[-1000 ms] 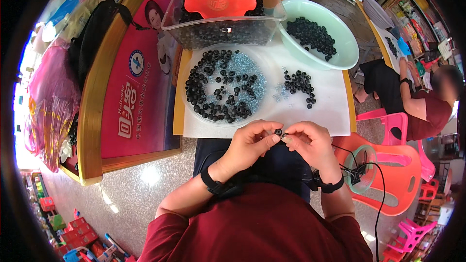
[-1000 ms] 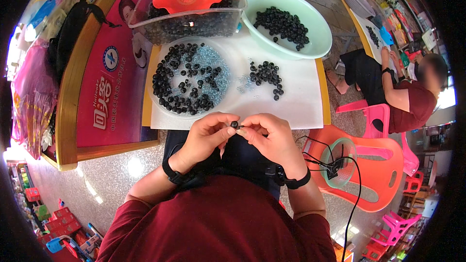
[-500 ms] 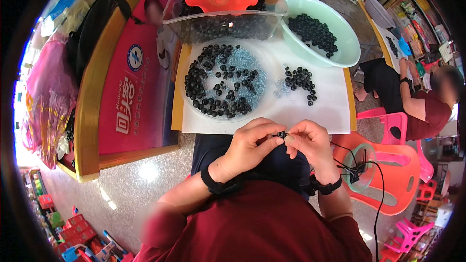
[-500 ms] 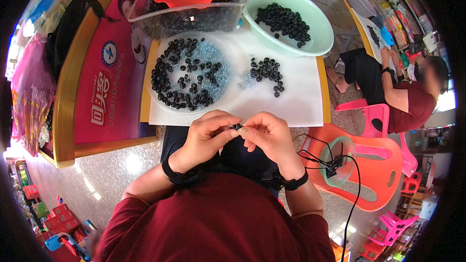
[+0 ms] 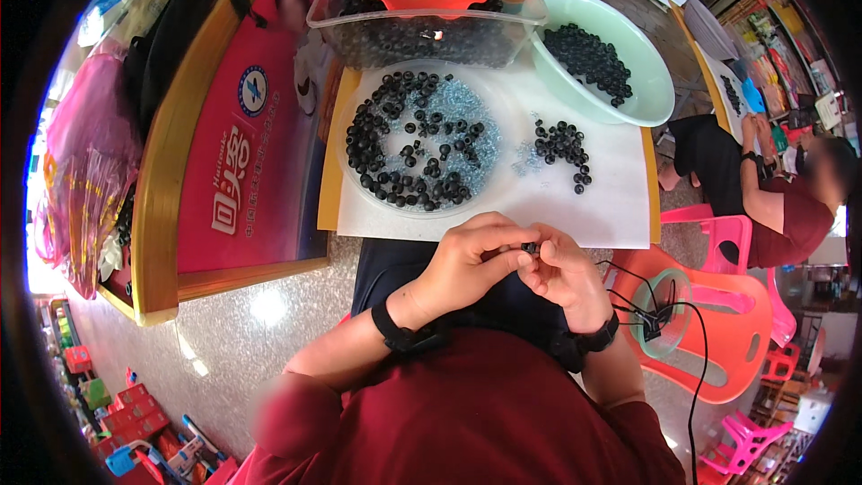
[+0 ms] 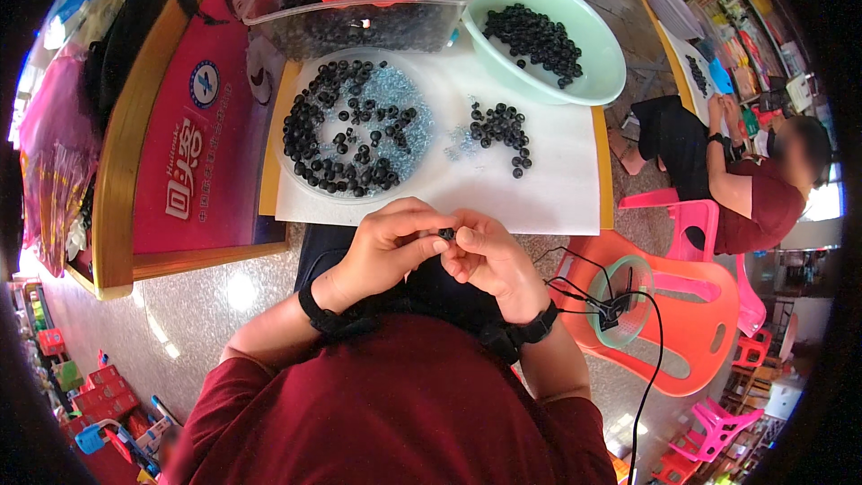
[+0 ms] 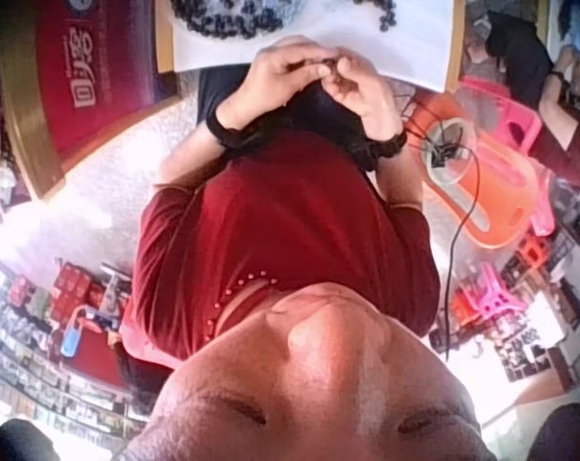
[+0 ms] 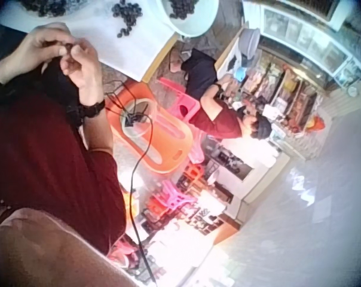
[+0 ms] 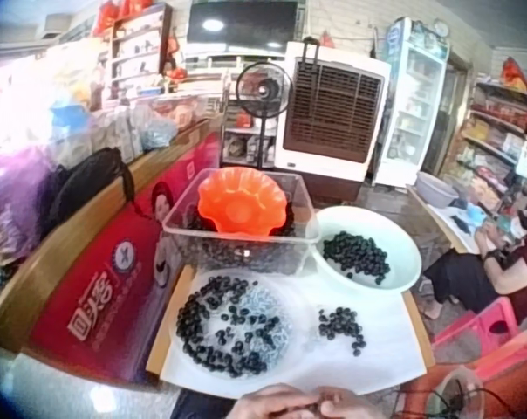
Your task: The recorder is manually assembling small black rubber or plastic components by hand.
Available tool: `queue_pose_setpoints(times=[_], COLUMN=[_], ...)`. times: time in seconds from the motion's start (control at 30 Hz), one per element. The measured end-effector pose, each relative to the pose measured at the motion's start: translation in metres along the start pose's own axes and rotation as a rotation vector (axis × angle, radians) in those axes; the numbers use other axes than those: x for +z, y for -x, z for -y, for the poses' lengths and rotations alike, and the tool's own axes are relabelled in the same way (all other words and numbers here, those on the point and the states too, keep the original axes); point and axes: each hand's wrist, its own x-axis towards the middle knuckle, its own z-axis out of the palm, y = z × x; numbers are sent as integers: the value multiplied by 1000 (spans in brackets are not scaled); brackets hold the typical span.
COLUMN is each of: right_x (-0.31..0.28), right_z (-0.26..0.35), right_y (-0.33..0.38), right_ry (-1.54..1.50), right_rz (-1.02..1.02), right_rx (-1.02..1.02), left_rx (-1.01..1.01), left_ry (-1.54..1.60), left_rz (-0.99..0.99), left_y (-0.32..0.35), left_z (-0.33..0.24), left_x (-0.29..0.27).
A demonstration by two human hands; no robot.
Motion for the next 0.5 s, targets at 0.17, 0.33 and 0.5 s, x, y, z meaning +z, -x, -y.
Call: queue_pose_setpoints(times=[0.17,0.33,0.5], right_x=[11,7,17], right_z=[0,-5,-3], right_y=[-1,2,4], right_ry=[-30,-3,76], right_rz=[-3,28,-25], right_rx=[42,-17,-67], left_rx=[18,218,88], left_ry=[13,-90,-76], left_rz=[-18,-48,-23], left_y=[1,0,2], left_z=[2,14,11], left_x=[-1,1,1])
